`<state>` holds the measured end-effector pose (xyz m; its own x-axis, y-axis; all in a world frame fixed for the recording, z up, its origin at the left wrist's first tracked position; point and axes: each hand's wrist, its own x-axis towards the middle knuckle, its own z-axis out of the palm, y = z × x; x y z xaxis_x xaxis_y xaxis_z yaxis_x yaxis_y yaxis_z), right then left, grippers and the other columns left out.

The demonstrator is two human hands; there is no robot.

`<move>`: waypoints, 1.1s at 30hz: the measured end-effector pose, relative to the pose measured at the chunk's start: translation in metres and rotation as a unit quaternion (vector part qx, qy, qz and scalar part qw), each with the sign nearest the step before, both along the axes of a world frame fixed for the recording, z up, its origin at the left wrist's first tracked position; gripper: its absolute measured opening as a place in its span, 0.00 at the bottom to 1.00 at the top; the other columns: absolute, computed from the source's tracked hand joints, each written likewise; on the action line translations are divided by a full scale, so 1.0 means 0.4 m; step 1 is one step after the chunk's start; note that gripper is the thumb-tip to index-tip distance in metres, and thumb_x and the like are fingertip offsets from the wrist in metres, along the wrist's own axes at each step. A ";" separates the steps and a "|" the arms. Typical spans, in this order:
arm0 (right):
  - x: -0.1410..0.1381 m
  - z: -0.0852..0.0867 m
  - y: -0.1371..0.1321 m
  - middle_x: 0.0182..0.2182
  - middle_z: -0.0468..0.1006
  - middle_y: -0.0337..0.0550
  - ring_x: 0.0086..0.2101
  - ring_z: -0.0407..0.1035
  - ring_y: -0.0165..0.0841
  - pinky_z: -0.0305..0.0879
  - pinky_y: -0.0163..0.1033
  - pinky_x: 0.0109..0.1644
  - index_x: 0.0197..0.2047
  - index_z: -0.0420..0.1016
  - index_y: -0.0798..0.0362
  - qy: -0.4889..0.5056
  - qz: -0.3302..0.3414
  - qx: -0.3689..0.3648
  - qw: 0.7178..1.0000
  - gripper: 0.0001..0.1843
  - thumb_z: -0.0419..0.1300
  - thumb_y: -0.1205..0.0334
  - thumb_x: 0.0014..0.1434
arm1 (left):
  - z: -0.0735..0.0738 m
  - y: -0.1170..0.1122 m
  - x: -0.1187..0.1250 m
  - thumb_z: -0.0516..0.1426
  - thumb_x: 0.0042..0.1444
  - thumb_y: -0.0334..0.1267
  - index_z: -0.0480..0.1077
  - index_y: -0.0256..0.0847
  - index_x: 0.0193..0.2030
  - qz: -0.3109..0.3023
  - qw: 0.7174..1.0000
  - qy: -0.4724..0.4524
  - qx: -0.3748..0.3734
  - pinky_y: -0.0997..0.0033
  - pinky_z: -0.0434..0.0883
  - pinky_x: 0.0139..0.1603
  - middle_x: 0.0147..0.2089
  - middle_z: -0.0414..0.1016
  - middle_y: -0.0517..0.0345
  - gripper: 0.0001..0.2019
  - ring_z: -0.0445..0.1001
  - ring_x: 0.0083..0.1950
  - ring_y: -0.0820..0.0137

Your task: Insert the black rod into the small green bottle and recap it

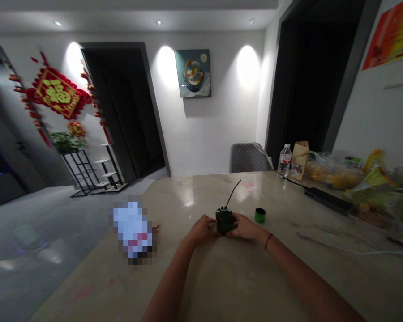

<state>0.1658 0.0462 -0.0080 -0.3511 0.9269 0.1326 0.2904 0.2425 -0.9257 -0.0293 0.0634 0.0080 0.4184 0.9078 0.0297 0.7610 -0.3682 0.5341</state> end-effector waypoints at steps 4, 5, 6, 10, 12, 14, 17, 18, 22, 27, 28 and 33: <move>0.001 -0.017 0.011 0.41 0.75 0.45 0.39 0.70 0.38 0.66 0.41 0.42 0.46 0.67 0.54 -0.005 -0.029 0.015 0.999 0.27 0.65 0.66 0.38 | -0.013 0.000 0.000 0.58 0.41 0.50 0.68 0.41 0.50 0.025 0.998 0.042 0.048 0.71 0.65 0.47 0.49 0.67 0.52 0.27 0.69 0.43 0.67; 0.001 -0.022 0.014 0.41 0.75 0.45 0.39 0.71 0.38 0.66 0.41 0.41 0.46 0.67 0.54 -0.002 -0.033 0.018 0.999 0.27 0.64 0.66 0.38 | -0.017 0.000 0.000 0.58 0.42 0.51 0.68 0.42 0.50 0.033 0.996 0.052 0.063 0.70 0.64 0.49 0.50 0.67 0.51 0.27 0.69 0.45 0.66; 0.001 -0.026 0.017 0.40 0.75 0.44 0.38 0.71 0.38 0.66 0.41 0.41 0.46 0.67 0.54 0.001 -0.037 0.021 0.999 0.27 0.64 0.66 0.38 | -0.021 0.000 0.001 0.57 0.43 0.51 0.68 0.42 0.50 0.041 0.994 0.063 0.078 0.68 0.64 0.51 0.51 0.66 0.50 0.27 0.68 0.47 0.64; -0.002 -0.032 0.026 0.40 0.75 0.45 0.37 0.71 0.36 0.67 0.41 0.41 0.45 0.66 0.55 0.005 -0.065 0.033 0.997 0.28 0.65 0.66 0.37 | -0.037 0.001 0.001 0.53 0.48 0.53 0.65 0.43 0.52 0.047 0.987 0.094 0.119 0.64 0.58 0.57 0.56 0.63 0.49 0.26 0.62 0.56 0.61; -0.003 -0.030 0.029 0.40 0.75 0.45 0.37 0.71 0.36 0.67 0.40 0.41 0.44 0.65 0.55 0.009 -0.074 0.033 0.997 0.28 0.66 0.66 0.36 | -0.043 0.000 0.002 0.51 0.50 0.53 0.64 0.44 0.53 0.047 0.987 0.097 0.121 0.61 0.55 0.60 0.58 0.61 0.50 0.25 0.59 0.59 0.62; -0.002 -0.029 0.033 0.40 0.75 0.45 0.37 0.71 0.36 0.67 0.40 0.41 0.44 0.65 0.55 0.016 -0.076 0.029 0.997 0.28 0.66 0.67 0.37 | -0.046 -0.003 0.004 0.49 0.52 0.53 0.63 0.46 0.53 0.056 0.986 0.100 0.123 0.57 0.51 0.62 0.59 0.60 0.52 0.24 0.57 0.61 0.62; 0.001 -0.027 0.044 0.41 0.75 0.45 0.37 0.72 0.35 0.68 0.40 0.42 0.45 0.65 0.55 0.017 -0.079 0.027 0.996 0.28 0.65 0.67 0.38 | -0.049 -0.007 0.007 0.48 0.54 0.53 0.64 0.46 0.52 0.063 0.984 0.103 0.131 0.53 0.48 0.62 0.59 0.61 0.53 0.22 0.56 0.61 0.63; 0.002 -0.027 0.049 0.42 0.74 0.45 0.38 0.72 0.35 0.68 0.39 0.42 0.45 0.64 0.54 0.015 -0.081 0.027 0.996 0.28 0.65 0.68 0.38 | -0.050 -0.008 0.007 0.47 0.54 0.53 0.64 0.46 0.52 0.064 0.984 0.103 0.134 0.53 0.48 0.63 0.59 0.61 0.53 0.22 0.56 0.61 0.63; 0.004 -0.029 0.081 0.43 0.74 0.45 0.37 0.72 0.34 0.68 0.38 0.41 0.45 0.64 0.55 0.001 -0.097 0.024 0.995 0.27 0.65 0.69 0.39 | -0.055 -0.010 0.008 0.47 0.54 0.53 0.64 0.46 0.52 0.066 0.982 0.107 0.142 0.53 0.47 0.63 0.59 0.61 0.53 0.23 0.56 0.61 0.63; 0.007 -0.035 0.128 0.41 0.75 0.44 0.36 0.72 0.35 0.68 0.39 0.41 0.44 0.66 0.54 -0.018 -0.112 0.021 0.993 0.27 0.66 0.68 0.38 | -0.058 -0.011 0.009 0.47 0.54 0.53 0.64 0.46 0.52 0.068 0.981 0.106 0.150 0.52 0.46 0.63 0.59 0.62 0.54 0.22 0.55 0.62 0.62; 0.008 -0.036 0.136 0.41 0.75 0.44 0.37 0.72 0.35 0.68 0.39 0.41 0.44 0.66 0.54 -0.020 -0.116 0.021 0.993 0.27 0.66 0.68 0.38 | -0.058 -0.012 0.010 0.47 0.54 0.52 0.64 0.46 0.52 0.068 0.981 0.105 0.150 0.52 0.46 0.63 0.59 0.62 0.54 0.22 0.54 0.62 0.62; 0.010 -0.045 0.171 0.38 0.76 0.45 0.37 0.72 0.36 0.67 0.40 0.42 0.43 0.67 0.55 -0.030 -0.132 0.031 0.990 0.27 0.67 0.67 0.37 | -0.049 -0.020 0.014 0.47 0.54 0.52 0.64 0.46 0.52 0.071 0.982 0.109 0.139 0.52 0.46 0.63 0.59 0.62 0.54 0.21 0.54 0.63 0.61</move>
